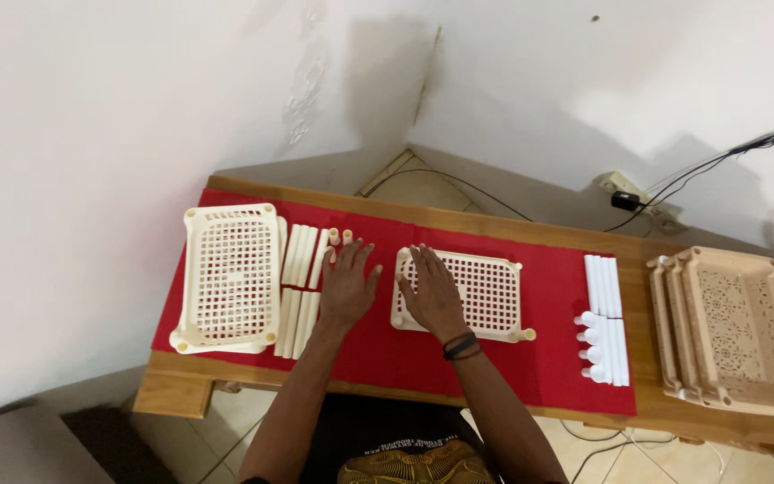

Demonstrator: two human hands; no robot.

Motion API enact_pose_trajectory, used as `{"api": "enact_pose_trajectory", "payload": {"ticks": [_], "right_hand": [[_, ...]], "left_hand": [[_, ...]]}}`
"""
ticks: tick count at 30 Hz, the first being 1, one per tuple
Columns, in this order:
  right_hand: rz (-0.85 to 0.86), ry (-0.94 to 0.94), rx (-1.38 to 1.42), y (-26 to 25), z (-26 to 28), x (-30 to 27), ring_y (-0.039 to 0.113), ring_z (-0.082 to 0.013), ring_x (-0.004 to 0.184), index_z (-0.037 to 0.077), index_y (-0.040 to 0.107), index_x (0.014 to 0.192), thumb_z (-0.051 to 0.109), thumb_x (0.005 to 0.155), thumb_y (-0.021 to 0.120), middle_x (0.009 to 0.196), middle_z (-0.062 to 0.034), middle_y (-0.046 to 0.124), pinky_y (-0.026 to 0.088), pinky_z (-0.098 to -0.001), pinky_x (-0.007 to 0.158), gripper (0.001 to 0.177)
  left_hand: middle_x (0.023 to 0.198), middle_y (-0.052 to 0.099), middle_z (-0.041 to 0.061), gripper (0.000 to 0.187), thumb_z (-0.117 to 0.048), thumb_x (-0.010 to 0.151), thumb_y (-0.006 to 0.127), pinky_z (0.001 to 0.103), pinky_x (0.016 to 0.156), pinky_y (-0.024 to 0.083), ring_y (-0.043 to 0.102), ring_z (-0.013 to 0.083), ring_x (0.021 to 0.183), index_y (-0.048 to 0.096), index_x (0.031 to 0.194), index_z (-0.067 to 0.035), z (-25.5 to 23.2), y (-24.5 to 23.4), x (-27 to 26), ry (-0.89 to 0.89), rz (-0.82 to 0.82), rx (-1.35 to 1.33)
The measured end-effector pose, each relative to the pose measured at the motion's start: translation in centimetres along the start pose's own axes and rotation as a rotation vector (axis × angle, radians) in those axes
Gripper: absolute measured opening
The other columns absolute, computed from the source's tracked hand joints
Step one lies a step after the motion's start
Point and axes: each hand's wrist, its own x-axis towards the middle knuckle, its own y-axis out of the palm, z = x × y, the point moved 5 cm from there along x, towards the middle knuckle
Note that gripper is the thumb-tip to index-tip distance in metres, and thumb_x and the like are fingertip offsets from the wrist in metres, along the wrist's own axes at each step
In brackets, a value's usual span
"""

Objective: The person assembles a plastic basket by inserting cylindrical connectors into the corners of a white plastic tray. They handle several connectors and rods, placing them into the tray's corner holes to form a frame-like structure.

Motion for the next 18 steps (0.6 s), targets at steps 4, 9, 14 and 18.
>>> {"api": "enact_pose_trajectory", "payload": {"ticks": [4,9,14,18], "right_hand": [[-0.008,0.026,0.009,1.9,4.3,1.4,0.033,-0.0335,0.151,0.004,0.037,0.155,0.044,0.102,0.054,0.161,-0.0192,0.038,0.031,-0.048,0.121,0.068],[-0.034,0.048,0.001,3.9,7.9,2.8,0.037,-0.0328,0.149,0.005,0.039,0.154,0.043,0.101,0.057,0.159,-0.0189,0.041,0.033,-0.0473,0.121,0.068],[-0.055,0.012,0.007,5.0,10.6,3.8,0.043,-0.0336,0.144,0.004,0.042,0.153,0.039,0.1,0.061,0.155,-0.0199,0.046,0.035,-0.0479,0.117,0.066],[-0.044,-0.005,0.067,5.3,11.7,4.4,0.053,-0.0357,0.134,0.003,0.046,0.148,0.033,0.1,0.063,0.145,-0.0215,0.055,0.042,-0.0471,0.114,0.059]], "left_hand": [[0.146,0.054,0.011,0.047,-0.035,0.102,0.058,0.052,0.121,0.023,0.048,0.0245,0.138,0.055,0.141,-0.008,3.6,-2.6,-0.2,0.03,-0.006,-0.024],[0.142,0.056,0.009,0.047,-0.036,0.102,0.058,0.05,0.122,0.023,0.048,0.0226,0.139,0.055,0.14,-0.01,7.5,-4.2,-0.1,0.037,0.035,-0.041],[0.138,0.059,0.012,0.04,-0.032,0.107,0.052,0.052,0.12,0.022,0.05,0.0246,0.136,0.057,0.139,-0.009,10.1,-4.7,0.4,0.066,0.026,-0.027],[0.127,0.067,0.009,0.038,-0.03,0.107,0.048,0.052,0.118,0.026,0.058,0.0231,0.125,0.059,0.137,-0.009,11.1,-4.0,0.7,0.06,0.103,-0.03]]}}
